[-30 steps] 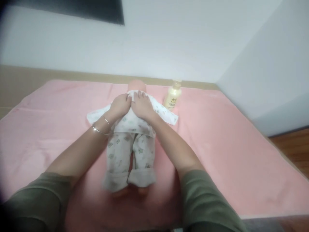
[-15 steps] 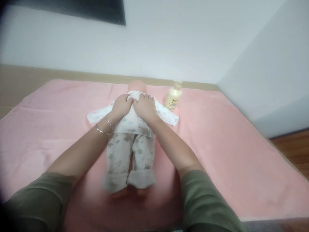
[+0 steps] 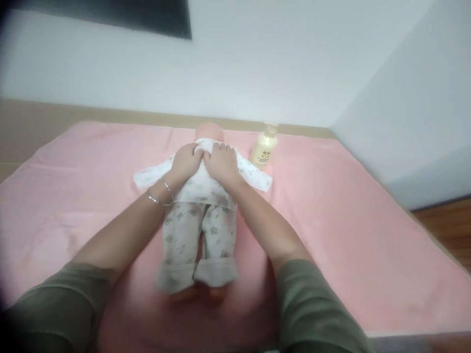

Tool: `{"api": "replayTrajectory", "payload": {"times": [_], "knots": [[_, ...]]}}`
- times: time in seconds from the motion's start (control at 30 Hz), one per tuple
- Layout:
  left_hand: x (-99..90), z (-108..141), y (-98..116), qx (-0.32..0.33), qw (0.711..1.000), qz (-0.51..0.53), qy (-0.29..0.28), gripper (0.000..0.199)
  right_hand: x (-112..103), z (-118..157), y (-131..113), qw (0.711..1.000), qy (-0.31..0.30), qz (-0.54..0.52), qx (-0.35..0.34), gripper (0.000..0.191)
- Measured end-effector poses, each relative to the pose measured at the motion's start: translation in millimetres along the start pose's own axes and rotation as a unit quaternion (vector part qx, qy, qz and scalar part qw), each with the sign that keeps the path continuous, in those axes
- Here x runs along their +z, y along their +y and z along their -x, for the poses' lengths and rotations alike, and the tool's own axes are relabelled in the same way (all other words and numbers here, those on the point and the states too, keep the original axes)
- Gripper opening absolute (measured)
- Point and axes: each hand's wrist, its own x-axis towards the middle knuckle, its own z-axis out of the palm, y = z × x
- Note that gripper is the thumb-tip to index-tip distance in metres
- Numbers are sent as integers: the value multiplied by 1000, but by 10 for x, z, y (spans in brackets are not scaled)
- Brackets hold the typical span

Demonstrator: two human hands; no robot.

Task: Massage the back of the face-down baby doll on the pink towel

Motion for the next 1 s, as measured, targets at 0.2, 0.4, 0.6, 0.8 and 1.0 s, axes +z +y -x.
{"api": "replayTrajectory", "payload": {"times": [0.2,0.4,0.6,0.8,1.0], "knots": [[16,0,-14,-1,1000,7,6,48,18,-26,29,1000,3,-14,-9,51],[19,-5,-13,2,1000,-2,4,52,-7,-106,185,995,-35,-74,-59,62],[5,11,20,6,1000,-23,1,50,9,-141,284,991,-47,-109,-62,69],[-7,26,43,3,1000,-23,5,47,17,-139,312,989,-47,-117,-72,71],[-19,34,64,5,999,-37,3,46,15,-138,308,990,-48,-110,-74,69]]}}
